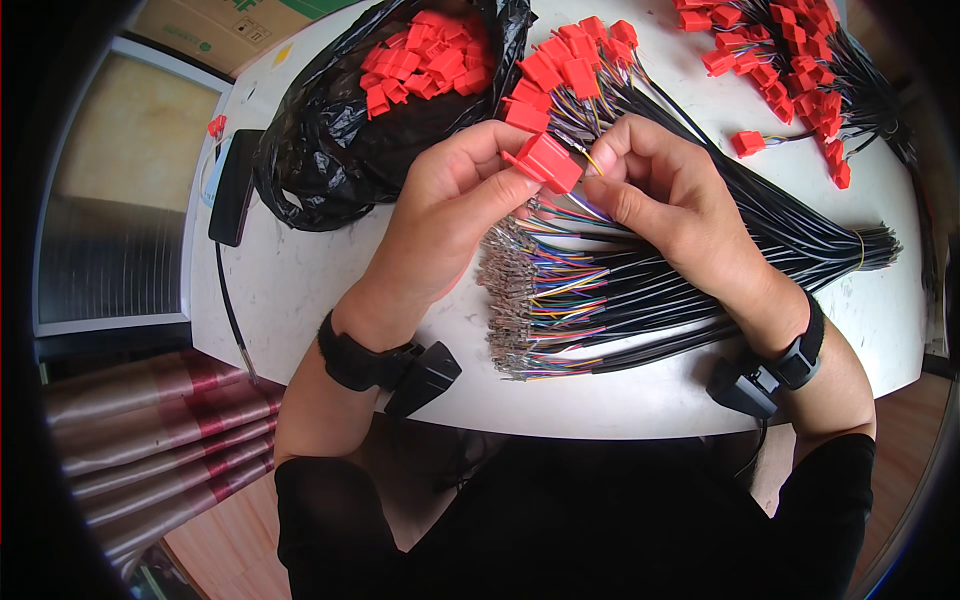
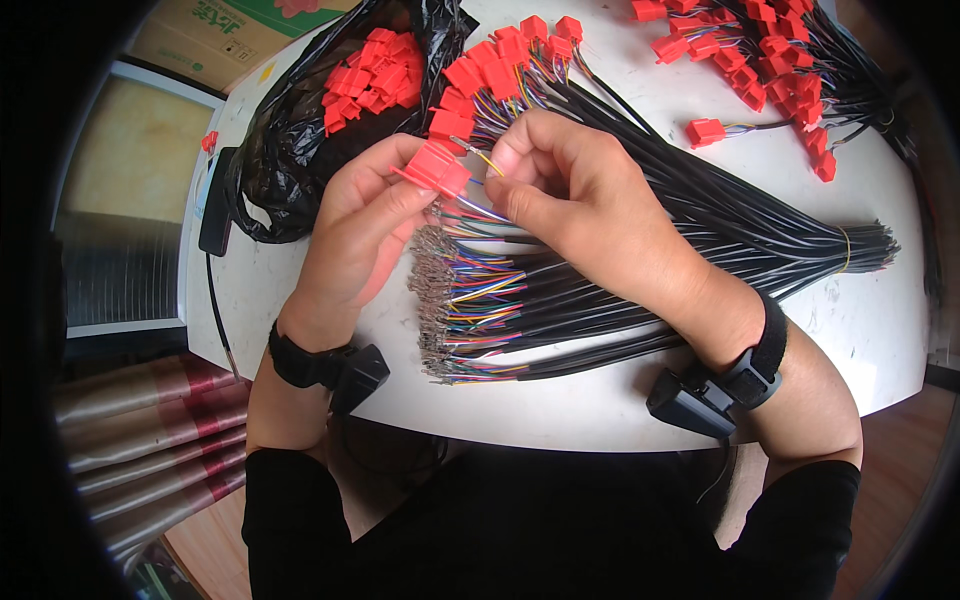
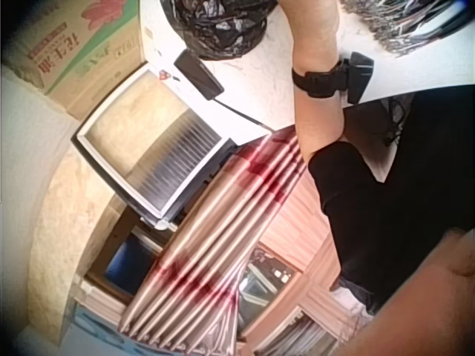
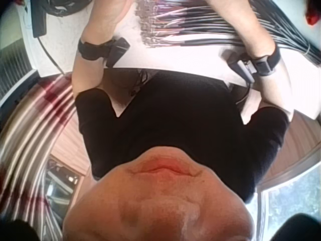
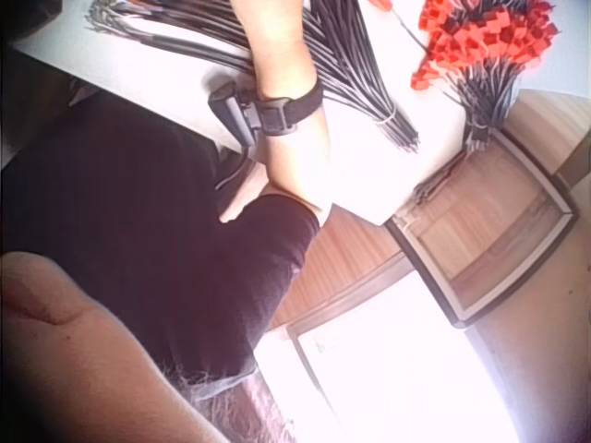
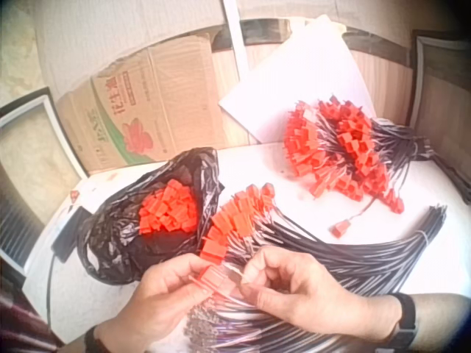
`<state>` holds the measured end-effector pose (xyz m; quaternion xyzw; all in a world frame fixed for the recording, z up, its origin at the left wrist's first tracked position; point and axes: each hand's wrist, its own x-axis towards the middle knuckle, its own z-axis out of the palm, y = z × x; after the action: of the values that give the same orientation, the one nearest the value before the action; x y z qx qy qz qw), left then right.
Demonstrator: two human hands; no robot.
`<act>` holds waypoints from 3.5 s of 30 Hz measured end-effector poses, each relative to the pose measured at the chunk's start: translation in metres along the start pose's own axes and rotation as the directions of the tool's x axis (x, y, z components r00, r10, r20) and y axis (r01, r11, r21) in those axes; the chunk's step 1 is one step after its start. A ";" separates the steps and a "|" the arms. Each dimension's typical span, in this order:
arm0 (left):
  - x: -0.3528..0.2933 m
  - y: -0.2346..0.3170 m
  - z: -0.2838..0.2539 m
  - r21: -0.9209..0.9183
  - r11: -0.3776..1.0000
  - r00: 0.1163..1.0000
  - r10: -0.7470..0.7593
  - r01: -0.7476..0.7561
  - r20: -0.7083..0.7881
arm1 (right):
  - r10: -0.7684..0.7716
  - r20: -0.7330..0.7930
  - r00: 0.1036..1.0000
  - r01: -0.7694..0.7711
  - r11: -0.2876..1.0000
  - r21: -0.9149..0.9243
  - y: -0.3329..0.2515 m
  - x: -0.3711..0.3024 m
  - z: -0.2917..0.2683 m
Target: The recorder is assembling electrical wire harnesses by inserting small multicolored wires into red plastic connectors.
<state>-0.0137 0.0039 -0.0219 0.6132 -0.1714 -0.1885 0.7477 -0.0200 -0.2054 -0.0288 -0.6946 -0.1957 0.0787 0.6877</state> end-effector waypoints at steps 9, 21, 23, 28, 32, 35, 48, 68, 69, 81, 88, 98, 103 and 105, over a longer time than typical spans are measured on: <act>-0.001 0.007 0.011 0.102 0.993 0.997 0.069 -0.066 -0.029 | 0.030 -0.027 0.999 -0.025 0.989 0.145 -0.002 0.001 -0.002; 0.000 0.008 0.008 0.167 0.977 0.989 0.141 -0.132 -0.048 | 0.101 -0.017 0.995 -0.098 0.985 0.144 -0.006 0.000 -0.004; -0.001 0.010 0.011 0.168 0.981 0.991 0.114 -0.100 -0.075 | 0.113 0.011 0.994 -0.113 0.982 0.150 -0.006 0.000 -0.006; -0.001 0.008 0.007 0.109 0.988 0.992 0.113 -0.106 -0.054 | 0.129 0.006 0.992 -0.127 0.973 0.191 -0.009 0.000 -0.005; -0.001 0.005 0.003 0.088 0.993 0.996 0.083 -0.080 -0.029 | 0.208 -0.007 0.978 -0.199 0.947 0.250 -0.014 0.001 -0.005; -0.001 0.005 0.003 0.074 0.995 0.997 0.063 -0.060 -0.042 | 0.221 0.027 0.975 -0.220 0.937 0.272 -0.011 0.001 -0.011; 0.000 0.005 0.002 0.004 1.000 0.999 0.022 -0.022 -0.035 | 0.212 0.089 0.973 -0.229 0.934 0.274 -0.013 0.001 -0.012; 0.003 0.002 -0.002 -0.170 0.974 0.988 -0.155 0.149 -0.021 | 0.162 0.026 0.987 -0.164 0.967 0.196 -0.013 0.000 -0.012; 0.003 0.001 -0.002 -0.176 0.973 0.988 -0.155 0.149 -0.024 | 0.151 0.047 0.987 -0.158 0.968 0.193 -0.012 0.000 -0.012; 0.004 -0.001 -0.008 -0.212 0.960 0.981 -0.192 0.184 -0.018 | 0.147 0.068 0.987 -0.151 0.987 0.059 -0.003 0.001 -0.014; 0.004 0.000 -0.009 -0.209 0.962 0.984 -0.178 0.178 0.020 | 0.092 -0.053 0.994 -0.085 0.989 0.120 0.001 0.003 -0.008; 0.005 0.003 -0.007 -0.194 0.966 0.985 -0.166 0.172 0.046 | 0.098 -0.017 0.995 -0.097 0.994 0.058 0.004 0.002 -0.008; 0.004 0.007 -0.004 -0.184 0.967 0.984 -0.177 0.178 0.025 | 0.128 0.069 0.989 -0.133 0.989 0.067 -0.001 0.001 -0.008; 0.004 0.008 -0.001 -0.179 0.967 0.983 -0.183 0.180 0.002 | 0.155 0.125 0.980 -0.162 0.986 0.049 -0.003 0.001 -0.011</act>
<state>-0.0088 0.0043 -0.0139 0.5583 -0.0918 -0.2663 0.7803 -0.0153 -0.2147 -0.0254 -0.6815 -0.1784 0.1808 0.6863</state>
